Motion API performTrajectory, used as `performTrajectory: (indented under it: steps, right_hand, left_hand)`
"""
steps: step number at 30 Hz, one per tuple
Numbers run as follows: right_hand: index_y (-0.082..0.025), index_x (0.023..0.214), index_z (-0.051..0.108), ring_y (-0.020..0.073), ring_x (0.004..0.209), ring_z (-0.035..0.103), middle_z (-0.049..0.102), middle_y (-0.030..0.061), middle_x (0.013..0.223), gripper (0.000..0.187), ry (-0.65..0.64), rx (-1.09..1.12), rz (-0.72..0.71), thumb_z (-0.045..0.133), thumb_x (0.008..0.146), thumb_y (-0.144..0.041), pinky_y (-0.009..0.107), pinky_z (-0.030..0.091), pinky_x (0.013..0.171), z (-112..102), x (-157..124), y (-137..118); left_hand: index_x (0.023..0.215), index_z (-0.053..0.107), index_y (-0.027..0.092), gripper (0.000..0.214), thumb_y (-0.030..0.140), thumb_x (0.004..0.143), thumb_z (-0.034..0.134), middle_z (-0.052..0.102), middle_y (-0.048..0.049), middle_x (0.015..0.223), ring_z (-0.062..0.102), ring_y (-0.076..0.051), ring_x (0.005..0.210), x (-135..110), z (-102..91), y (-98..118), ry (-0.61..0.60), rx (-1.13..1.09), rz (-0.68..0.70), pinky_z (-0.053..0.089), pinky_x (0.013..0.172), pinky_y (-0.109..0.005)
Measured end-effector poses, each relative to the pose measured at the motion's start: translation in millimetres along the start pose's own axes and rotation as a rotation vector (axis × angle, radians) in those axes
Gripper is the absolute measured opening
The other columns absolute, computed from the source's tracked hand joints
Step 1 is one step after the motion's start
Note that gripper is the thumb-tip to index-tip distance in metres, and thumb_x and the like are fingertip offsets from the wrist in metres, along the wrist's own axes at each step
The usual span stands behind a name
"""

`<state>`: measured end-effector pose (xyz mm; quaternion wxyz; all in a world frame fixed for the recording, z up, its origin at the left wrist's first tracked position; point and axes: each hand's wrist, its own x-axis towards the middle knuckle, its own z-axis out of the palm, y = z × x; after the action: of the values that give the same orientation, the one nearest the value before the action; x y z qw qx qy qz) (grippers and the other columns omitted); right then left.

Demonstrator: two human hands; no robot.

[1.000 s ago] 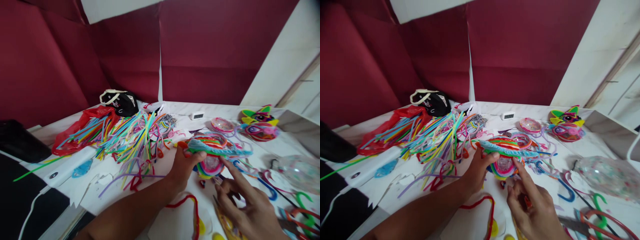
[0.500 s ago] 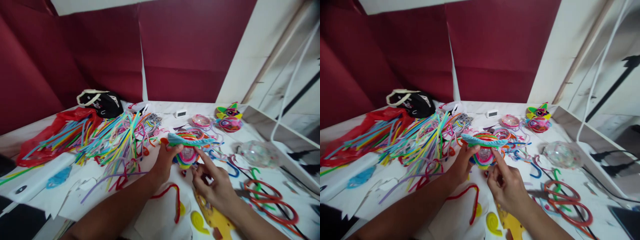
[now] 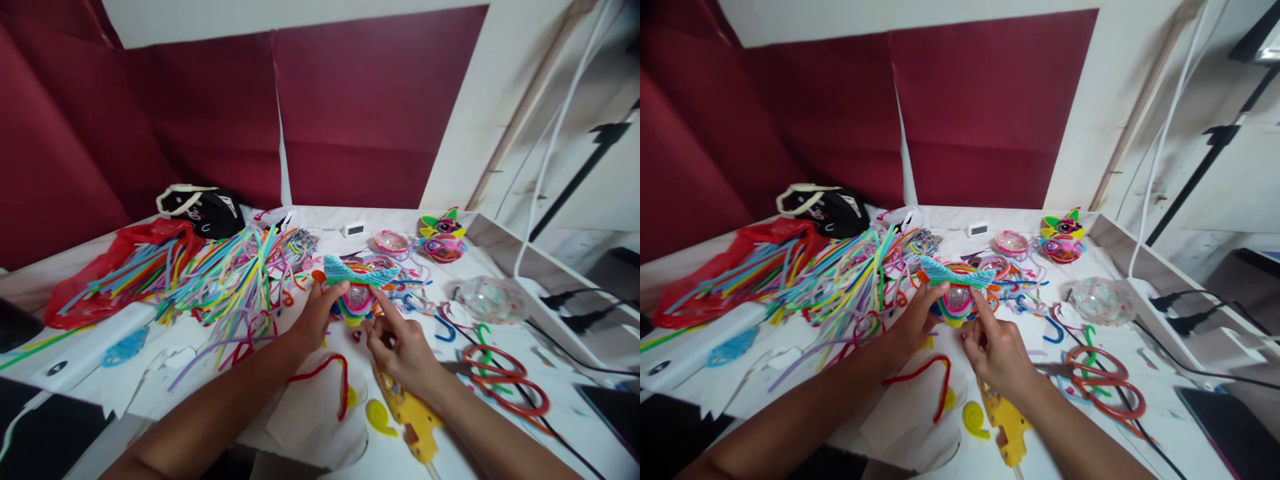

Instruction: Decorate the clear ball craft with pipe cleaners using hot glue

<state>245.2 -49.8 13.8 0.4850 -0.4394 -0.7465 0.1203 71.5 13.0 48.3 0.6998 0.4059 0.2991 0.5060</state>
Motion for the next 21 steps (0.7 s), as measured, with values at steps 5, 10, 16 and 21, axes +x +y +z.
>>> performTrajectory:
  steps: [5, 10, 16, 21]
  right_hand:
    - [-0.029, 0.165, 0.019, 0.0088, 0.046, 0.049, 0.056, -0.0105, 0.061, 0.081, -0.025, -0.031, -0.036, 0.05, 0.092, -0.01, 0.018, 0.042, 0.049, 2.3, -0.9, -0.1]
    - [-0.028, 0.165, 0.02, 0.009, 0.046, 0.05, 0.058, -0.0099, 0.063, 0.081, -0.047, -0.067, -0.04, 0.051, 0.091, -0.01, 0.017, 0.043, 0.049, -0.7, -0.2, -1.3]
    - [-0.029, 0.164, 0.021, 0.0092, 0.048, 0.052, 0.06, -0.0092, 0.065, 0.079, -0.043, -0.1, -0.056, 0.05, 0.093, -0.011, 0.017, 0.044, 0.05, -3.3, -0.2, -2.2]
    - [-0.029, 0.164, 0.02, 0.0093, 0.046, 0.052, 0.059, -0.0098, 0.064, 0.077, -0.048, -0.141, -0.082, 0.051, 0.096, -0.012, 0.017, 0.043, 0.048, -4.3, 0.5, -3.7]
  left_hand:
    - [0.104, 0.069, 0.025, 0.036, 0.037, 0.073, 0.083, 0.076, -0.0035, 0.096, 0.072, -0.025, 0.094, 4.9, -10.4, -11.5, 0.029, 0.011, -0.069, 0.053, 0.079, -0.034]
    - [0.113, 0.068, 0.02, 0.048, 0.049, 0.076, 0.079, 0.077, -0.0086, 0.107, 0.073, -0.028, 0.095, 13.9, -9.2, -19.0, -0.015, -0.014, -0.099, 0.056, 0.075, -0.036]
    - [0.122, 0.066, 0.02, 0.056, 0.042, 0.073, 0.082, 0.077, -0.0106, 0.116, 0.074, -0.03, 0.099, 8.2, -9.0, -13.3, -0.129, -0.041, -0.095, 0.059, 0.079, -0.039]
    - [0.122, 0.067, 0.02, 0.051, 0.04, 0.076, 0.081, 0.077, -0.0108, 0.117, 0.074, -0.03, 0.102, 4.9, -8.0, -11.2, -0.143, -0.033, -0.088, 0.059, 0.082, -0.038]
